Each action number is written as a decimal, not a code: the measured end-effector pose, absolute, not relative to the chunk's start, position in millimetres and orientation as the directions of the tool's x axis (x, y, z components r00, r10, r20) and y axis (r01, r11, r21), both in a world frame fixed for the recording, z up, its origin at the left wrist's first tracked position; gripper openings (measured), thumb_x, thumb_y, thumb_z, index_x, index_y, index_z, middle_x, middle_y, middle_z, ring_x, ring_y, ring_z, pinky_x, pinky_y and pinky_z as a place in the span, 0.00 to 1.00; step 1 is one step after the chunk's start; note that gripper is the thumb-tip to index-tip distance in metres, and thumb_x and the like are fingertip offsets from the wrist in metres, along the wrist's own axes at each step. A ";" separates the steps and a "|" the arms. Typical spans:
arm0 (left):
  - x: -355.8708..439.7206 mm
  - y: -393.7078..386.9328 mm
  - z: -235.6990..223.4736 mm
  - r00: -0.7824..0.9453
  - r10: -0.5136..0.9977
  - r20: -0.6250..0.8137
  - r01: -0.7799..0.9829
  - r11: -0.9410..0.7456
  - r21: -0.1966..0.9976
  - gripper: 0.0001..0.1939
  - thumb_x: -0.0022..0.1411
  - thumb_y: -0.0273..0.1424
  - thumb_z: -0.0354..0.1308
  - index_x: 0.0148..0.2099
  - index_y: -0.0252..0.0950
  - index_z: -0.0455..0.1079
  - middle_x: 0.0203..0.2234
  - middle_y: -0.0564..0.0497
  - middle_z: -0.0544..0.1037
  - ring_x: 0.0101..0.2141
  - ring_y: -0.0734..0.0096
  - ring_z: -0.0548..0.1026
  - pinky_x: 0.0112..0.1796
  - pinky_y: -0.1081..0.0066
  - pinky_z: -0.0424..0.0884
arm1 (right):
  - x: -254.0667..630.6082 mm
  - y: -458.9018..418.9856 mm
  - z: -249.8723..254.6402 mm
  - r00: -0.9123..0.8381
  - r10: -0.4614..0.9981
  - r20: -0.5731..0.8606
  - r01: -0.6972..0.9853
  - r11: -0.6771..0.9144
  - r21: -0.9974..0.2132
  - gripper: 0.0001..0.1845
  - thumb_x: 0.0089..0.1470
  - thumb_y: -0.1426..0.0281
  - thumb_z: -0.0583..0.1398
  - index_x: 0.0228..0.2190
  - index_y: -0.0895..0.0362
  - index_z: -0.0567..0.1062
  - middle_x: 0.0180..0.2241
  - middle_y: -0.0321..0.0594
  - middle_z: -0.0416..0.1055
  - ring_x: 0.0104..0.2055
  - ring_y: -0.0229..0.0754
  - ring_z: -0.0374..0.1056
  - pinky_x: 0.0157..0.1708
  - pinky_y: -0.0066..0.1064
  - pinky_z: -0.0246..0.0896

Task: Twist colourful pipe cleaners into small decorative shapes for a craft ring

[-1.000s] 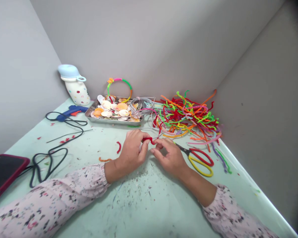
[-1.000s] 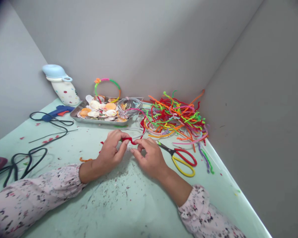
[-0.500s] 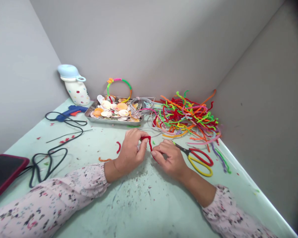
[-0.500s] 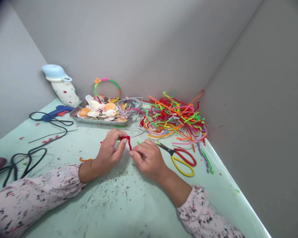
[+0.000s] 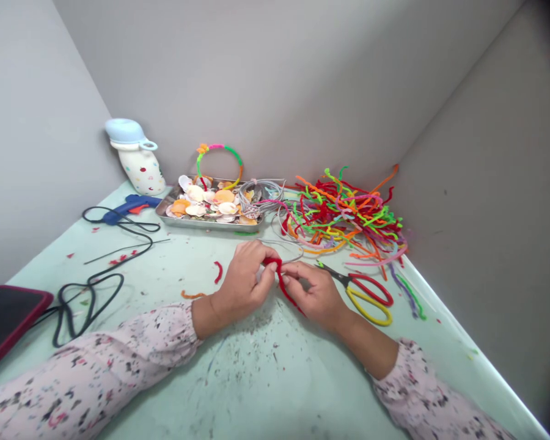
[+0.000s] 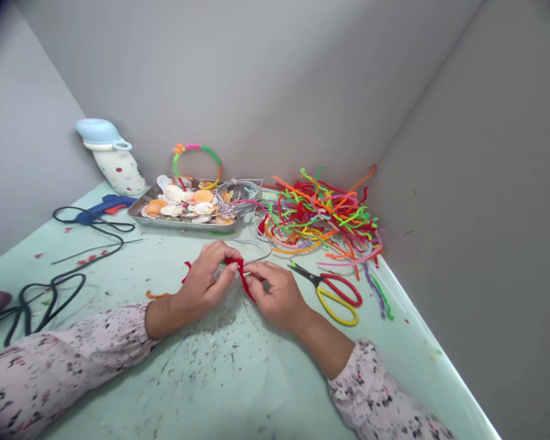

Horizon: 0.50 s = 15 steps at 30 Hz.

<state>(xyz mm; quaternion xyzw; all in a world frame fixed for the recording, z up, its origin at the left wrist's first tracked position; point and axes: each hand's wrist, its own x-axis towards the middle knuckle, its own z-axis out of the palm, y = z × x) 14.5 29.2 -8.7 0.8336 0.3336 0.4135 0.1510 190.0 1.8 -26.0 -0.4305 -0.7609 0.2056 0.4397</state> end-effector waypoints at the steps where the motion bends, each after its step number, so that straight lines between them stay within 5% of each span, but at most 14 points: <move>1: 14.6 28.9 -8.5 0.433 0.681 0.591 0.430 -0.732 0.528 0.06 0.63 0.27 0.47 0.39 0.35 0.64 0.31 0.49 0.70 0.36 0.66 0.66 0.41 0.63 0.62 | 189.6 1.9 -26.4 -0.234 0.832 0.502 0.472 0.549 -0.690 0.09 0.55 0.75 0.57 0.37 0.54 0.75 0.35 0.38 0.76 0.36 0.39 0.71 0.39 0.30 0.65; 9: 14.6 27.4 -10.0 0.417 0.663 0.622 0.410 -0.747 0.522 0.04 0.63 0.27 0.47 0.39 0.35 0.63 0.31 0.50 0.69 0.35 0.67 0.66 0.40 0.64 0.62 | 187.8 0.4 -27.8 -0.154 0.742 0.652 0.568 0.606 -0.556 0.06 0.55 0.75 0.58 0.35 0.54 0.73 0.31 0.35 0.76 0.31 0.36 0.70 0.34 0.27 0.65; 15: 14.5 26.7 -8.6 0.454 0.648 0.611 0.383 -0.761 0.523 0.04 0.63 0.26 0.47 0.39 0.35 0.62 0.30 0.50 0.68 0.34 0.67 0.65 0.40 0.64 0.61 | 189.7 1.0 -26.5 -0.175 0.578 0.797 0.742 0.610 -0.279 0.06 0.54 0.74 0.61 0.35 0.54 0.70 0.29 0.37 0.72 0.30 0.39 0.66 0.32 0.32 0.63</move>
